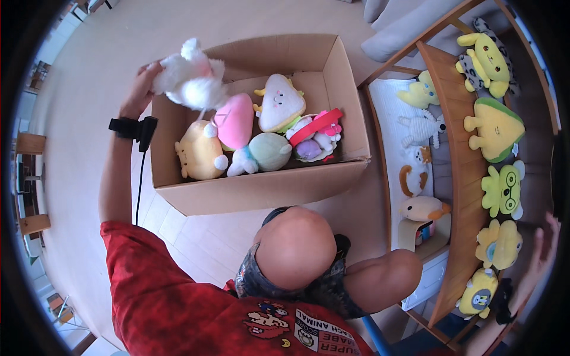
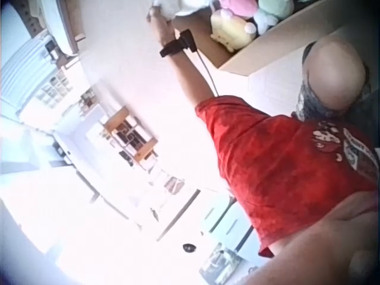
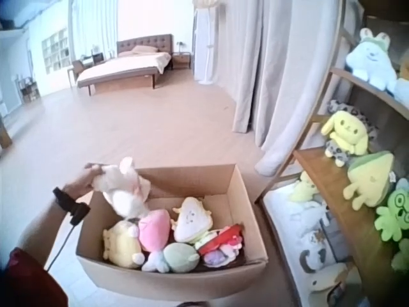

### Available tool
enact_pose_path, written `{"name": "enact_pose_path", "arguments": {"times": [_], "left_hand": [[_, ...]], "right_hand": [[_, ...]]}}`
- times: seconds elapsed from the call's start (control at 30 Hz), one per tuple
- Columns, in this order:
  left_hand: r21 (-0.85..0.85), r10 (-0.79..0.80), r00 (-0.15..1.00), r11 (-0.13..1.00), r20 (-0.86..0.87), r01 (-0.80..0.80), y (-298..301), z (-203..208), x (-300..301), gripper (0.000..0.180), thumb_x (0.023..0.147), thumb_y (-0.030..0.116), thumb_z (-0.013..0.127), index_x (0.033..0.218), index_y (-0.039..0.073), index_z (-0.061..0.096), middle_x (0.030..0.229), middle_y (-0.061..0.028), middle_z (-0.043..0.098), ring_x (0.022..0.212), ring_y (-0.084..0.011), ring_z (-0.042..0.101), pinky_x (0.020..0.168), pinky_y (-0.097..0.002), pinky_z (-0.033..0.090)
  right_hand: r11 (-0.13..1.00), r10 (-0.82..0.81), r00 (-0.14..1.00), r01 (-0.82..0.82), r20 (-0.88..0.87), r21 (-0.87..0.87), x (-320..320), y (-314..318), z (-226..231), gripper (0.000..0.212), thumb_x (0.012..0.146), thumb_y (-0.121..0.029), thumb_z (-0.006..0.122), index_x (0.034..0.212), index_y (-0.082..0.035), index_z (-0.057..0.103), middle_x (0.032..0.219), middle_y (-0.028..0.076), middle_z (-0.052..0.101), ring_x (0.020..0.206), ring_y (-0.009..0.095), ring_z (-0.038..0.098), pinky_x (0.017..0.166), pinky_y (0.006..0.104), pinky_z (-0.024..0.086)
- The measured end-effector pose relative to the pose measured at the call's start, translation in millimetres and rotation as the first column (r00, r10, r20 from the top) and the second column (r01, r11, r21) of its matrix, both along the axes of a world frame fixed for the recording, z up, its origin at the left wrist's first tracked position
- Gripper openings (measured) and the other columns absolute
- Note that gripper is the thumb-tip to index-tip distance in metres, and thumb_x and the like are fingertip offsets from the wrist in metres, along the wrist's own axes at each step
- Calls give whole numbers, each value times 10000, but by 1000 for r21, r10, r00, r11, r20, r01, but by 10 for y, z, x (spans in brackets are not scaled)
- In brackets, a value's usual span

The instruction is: Organizing stuffed toys from a cardboard box onto a wooden shelf.

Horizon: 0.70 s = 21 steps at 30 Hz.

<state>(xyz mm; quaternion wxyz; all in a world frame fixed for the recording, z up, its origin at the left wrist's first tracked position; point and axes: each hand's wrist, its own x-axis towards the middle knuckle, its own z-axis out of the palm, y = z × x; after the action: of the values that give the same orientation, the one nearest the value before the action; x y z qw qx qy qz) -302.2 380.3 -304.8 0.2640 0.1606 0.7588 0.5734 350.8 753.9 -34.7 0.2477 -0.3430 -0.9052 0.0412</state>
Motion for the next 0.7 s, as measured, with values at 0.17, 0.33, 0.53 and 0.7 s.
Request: {"name": "enact_pose_path", "arguments": {"times": [0.17,0.33,0.53,0.7], "left_hand": [[454,-225,973,873,52,178,342,892,737,463,946,200,483,1353,-18,450,1213,-118,591,1044,-187,599,937,-339,484],[611,-289,955,769,71,188,952,1407,1851,443,923,203,522,1328,24,498,1209,-80,604,1008,-150,610,849,-295,503],[386,-693,665,554,-278,738,1307,1773,2526,529,922,142,552,1403,-21,406,1258,-123,588,1088,-158,578,930,-288,472],[236,-727,431,362,-534,902,1793,1834,2893,438,899,114,582,1329,50,536,1248,-105,591,1048,-135,577,941,-309,457]], "right_hand": [[623,322,939,-303,-117,-721,-974,-226,-820,447,939,-361,539,1231,-22,550,1361,152,503,1269,257,479,1050,381,371],[-435,134,831,-440,-540,-785,-1787,-89,-1489,857,873,-696,445,1400,-24,372,1388,197,471,1269,306,488,1053,444,398],[-85,-268,760,-631,-592,-771,-1818,-253,-1071,531,963,-470,487,1285,-49,514,1156,88,640,1025,200,646,847,360,561],[173,-269,757,-571,-596,-803,-1308,-293,-675,404,993,-322,429,1261,-35,521,1060,113,660,868,219,689,732,358,600]]}}
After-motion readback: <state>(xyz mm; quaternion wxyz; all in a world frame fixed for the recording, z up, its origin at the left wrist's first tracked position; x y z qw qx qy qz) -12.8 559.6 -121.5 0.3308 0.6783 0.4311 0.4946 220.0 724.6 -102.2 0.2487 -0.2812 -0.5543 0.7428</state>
